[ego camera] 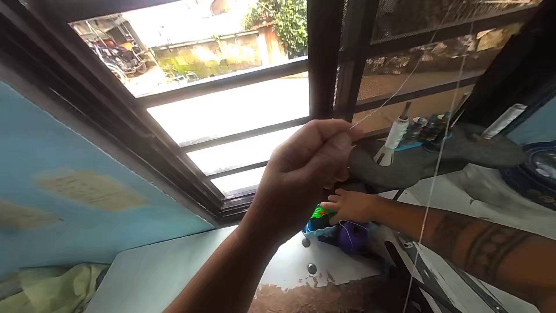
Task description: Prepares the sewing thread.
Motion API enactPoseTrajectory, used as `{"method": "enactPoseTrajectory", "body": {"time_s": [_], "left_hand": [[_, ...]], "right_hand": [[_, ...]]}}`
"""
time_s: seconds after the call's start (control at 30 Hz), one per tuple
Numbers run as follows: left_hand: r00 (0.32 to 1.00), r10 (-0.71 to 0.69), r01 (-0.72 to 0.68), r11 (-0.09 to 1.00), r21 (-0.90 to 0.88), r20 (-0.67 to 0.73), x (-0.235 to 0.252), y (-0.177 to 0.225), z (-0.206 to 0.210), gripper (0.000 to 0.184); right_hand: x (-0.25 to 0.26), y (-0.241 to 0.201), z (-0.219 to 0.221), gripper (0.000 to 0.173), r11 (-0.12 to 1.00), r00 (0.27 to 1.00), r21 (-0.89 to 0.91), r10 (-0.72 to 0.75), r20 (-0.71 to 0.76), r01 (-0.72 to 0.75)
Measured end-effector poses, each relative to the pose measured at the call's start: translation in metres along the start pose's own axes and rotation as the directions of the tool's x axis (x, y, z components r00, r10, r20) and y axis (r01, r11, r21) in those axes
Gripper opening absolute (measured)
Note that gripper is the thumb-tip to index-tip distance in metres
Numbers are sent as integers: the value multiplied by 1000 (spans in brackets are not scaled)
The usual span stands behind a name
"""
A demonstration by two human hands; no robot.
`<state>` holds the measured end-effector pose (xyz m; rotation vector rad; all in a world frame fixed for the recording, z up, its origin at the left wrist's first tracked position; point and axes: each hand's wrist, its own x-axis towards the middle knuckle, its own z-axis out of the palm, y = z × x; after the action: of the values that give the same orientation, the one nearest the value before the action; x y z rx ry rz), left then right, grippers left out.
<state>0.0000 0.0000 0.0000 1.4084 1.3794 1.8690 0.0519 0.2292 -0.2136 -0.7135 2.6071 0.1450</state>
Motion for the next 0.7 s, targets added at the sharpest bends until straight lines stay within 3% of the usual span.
{"method": "enactPoseTrajectory", "body": {"time_s": [0.2,0.33,0.53,0.7], "left_hand": [[996,-67,70,995,69,-50,-1,-3,0,24],[992,-106,108,994,33,-68,1,-8,1,23],[985,-148,153,987,42,-88,3,-8,7,23],[976,-191,197,979,48,-99,8,-8,15,22]], "right_hand": [[-7,8,-6,13,950,984,303,121,-129,-77],[-7,10,-5,19,900,975,398,216,-55,-177],[-9,0,-24,13,878,949,362,305,80,-313],[-19,-1,-19,20,838,941,438,334,61,-326]]}}
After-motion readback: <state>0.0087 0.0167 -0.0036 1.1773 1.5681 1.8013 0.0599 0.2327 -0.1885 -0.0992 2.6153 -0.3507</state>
